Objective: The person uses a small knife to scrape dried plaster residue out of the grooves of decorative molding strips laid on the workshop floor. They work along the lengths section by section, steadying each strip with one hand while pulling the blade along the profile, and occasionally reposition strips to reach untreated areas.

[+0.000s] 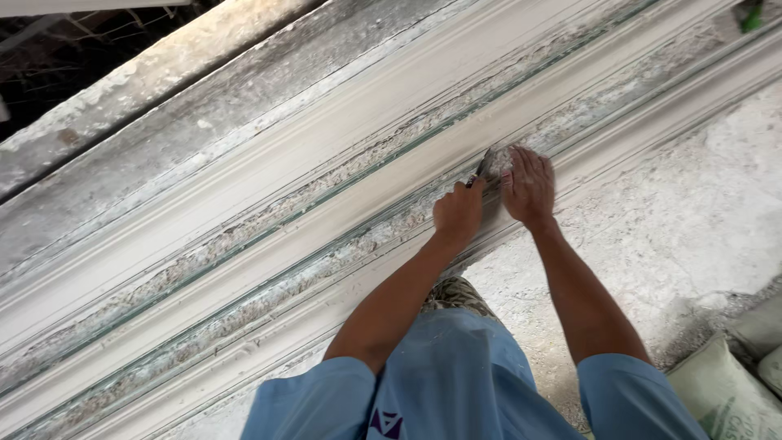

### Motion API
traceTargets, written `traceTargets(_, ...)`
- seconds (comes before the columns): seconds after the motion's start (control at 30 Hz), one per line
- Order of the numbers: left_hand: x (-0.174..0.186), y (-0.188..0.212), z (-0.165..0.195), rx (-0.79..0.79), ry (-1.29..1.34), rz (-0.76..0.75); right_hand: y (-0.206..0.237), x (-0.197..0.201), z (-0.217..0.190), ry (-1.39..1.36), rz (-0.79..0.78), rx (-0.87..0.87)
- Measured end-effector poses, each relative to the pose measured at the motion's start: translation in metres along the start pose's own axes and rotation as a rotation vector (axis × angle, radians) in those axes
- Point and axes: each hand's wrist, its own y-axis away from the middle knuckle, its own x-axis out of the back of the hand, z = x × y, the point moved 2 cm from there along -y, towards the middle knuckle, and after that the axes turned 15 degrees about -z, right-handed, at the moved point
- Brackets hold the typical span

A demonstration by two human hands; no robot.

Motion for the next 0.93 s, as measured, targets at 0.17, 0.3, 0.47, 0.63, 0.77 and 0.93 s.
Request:
traceTargets(0.17,0.008,0.050,-0.061,0.052,-0.006,-0.124,-0.001,-0.003,-0.002,-0.013,-0.028,-0.066)
traceTargets(0.3,0.027,0.136,-0.137,0.137,-0.117,-0.055,0.000,-0.009,0.002,-0.050,-0.007,-0.071)
traceTargets(0.47,0.011,0.110,-0.107,0.200,-0.164,-0.018,0.000,-0.014,0.013,-0.122,0.086,-0.045)
traceTargets(0.63,-0.023,-0.053,0.034,0.102,-0.067,0.001,0.018,-0.004,0.028,-0.527,0.238,-0.007)
traceTargets(0.77,-0.014,-0.114,0.100,0.016,-0.136,0.064,0.012,0.014,0.092,-0.544,0.233,-0.049)
traceTargets(0.93,-0.015,-0.073,0.041,0.094,0.044,-0.063,-0.028,0.032,0.169,-0.348,0.060,-0.026)
